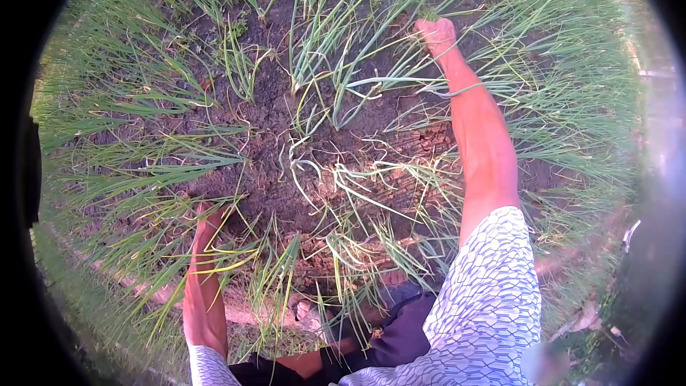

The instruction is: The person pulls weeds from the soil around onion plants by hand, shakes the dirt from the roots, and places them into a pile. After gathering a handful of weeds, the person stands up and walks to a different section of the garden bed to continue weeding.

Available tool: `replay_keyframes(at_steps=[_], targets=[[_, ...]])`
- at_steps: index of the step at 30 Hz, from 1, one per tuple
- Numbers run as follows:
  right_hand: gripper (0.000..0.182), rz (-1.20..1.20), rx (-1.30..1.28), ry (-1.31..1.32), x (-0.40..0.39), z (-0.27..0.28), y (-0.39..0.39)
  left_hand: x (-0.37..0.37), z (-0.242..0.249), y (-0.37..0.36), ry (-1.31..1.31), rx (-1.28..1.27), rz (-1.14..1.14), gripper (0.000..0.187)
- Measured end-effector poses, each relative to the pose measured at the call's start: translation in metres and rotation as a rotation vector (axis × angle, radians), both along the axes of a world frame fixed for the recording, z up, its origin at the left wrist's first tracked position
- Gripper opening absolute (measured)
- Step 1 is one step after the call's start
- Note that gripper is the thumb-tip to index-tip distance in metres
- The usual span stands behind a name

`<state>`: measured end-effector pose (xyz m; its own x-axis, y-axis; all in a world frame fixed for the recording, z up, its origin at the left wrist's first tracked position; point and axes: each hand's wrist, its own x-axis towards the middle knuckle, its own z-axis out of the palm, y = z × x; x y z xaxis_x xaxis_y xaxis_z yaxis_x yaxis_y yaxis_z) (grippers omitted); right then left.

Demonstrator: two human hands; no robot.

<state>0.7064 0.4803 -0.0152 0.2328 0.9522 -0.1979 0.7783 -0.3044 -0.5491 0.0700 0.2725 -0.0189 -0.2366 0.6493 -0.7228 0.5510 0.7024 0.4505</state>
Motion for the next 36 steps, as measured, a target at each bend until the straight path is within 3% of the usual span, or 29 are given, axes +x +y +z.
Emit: replay_keyframes(at_steps=[1, 2, 4, 6, 8, 9, 12, 13, 16, 20, 24, 25, 26, 28, 30, 32, 34, 36], targets=[[0.033, -0.098, -0.076, 0.223, 0.000, 0.018, -0.004, 0.000, -0.001, 0.001, -0.001, -0.001, 0.001, 0.042], [0.030, -0.267, 0.027, 0.385, -0.012, 0.027, -0.008, 0.000, -0.002, 0.002, -0.002, -0.002, 0.000, 0.042], [0.028, -0.024, -0.091, 0.256, -0.017, 0.045, -0.012, 0.002, 0.003, 0.002, -0.006, -0.006, -0.003, 0.042], [0.023, 0.579, 0.132, -0.410, 0.016, -0.006, 0.011, 0.004, 0.005, 0.002, -0.009, -0.013, -0.010, 0.042], [0.031, 0.369, -0.266, -0.246, 0.028, -0.006, 0.008, 0.003, 0.006, 0.001, -0.006, -0.012, -0.001, 0.042], [0.028, 0.581, -0.192, -0.501, 0.032, -0.011, 0.009, 0.005, 0.004, 0.002, -0.013, -0.019, -0.011, 0.042], [0.026, 0.437, -0.275, -0.382, -0.004, 0.035, -0.013, 0.001, -0.003, 0.003, -0.010, -0.018, -0.005, 0.042], [0.027, 0.317, -0.362, -0.345, -0.002, 0.028, -0.011, 0.001, -0.004, 0.004, -0.015, -0.018, -0.007, 0.042], [0.028, 0.340, -0.372, -0.521, -0.018, 0.020, -0.011, 0.001, -0.005, 0.004, -0.016, -0.019, -0.009, 0.042], [0.025, 0.296, -0.197, -0.525, 0.003, -0.026, -0.013, 0.002, -0.003, 0.005, -0.025, -0.021, -0.009, 0.042], [0.017, 0.492, 0.049, -0.525, 0.001, -0.001, -0.017, -0.006, -0.011, 0.003, -0.041, -0.024, 0.001, 0.042], [0.011, 0.421, 0.173, -0.317, -0.009, 0.006, -0.021, -0.007, -0.013, 0.002, -0.047, -0.024, 0.004, 0.042], [0.010, 0.590, 0.158, -0.489, -0.023, 0.028, -0.022, -0.006, -0.014, 0.002, -0.055, -0.023, 0.008, 0.042], [0.016, 0.699, 0.212, -0.626, -0.049, 0.036, -0.014, -0.011, -0.022, -0.001, -0.077, -0.028, 0.019, 0.042], [0.021, 0.763, 0.397, -0.517, -0.067, 0.026, 0.004, -0.010, -0.021, -0.002, -0.081, -0.035, 0.028, 0.042], [0.019, 0.539, 0.373, -0.435, -0.089, 0.025, 0.018, -0.003, -0.011, 0.002, -0.043, -0.025, 0.018, 0.042], [0.012, 0.145, 0.241, -0.469, -0.094, 0.001, 0.041, 0.006, 0.002, 0.006, 0.020, -0.007, -0.004, 0.043], [0.011, 0.206, 0.213, -0.515, -0.096, -0.001, 0.050, 0.000, -0.004, 0.001, 0.029, 0.059, -0.014, 0.045]])
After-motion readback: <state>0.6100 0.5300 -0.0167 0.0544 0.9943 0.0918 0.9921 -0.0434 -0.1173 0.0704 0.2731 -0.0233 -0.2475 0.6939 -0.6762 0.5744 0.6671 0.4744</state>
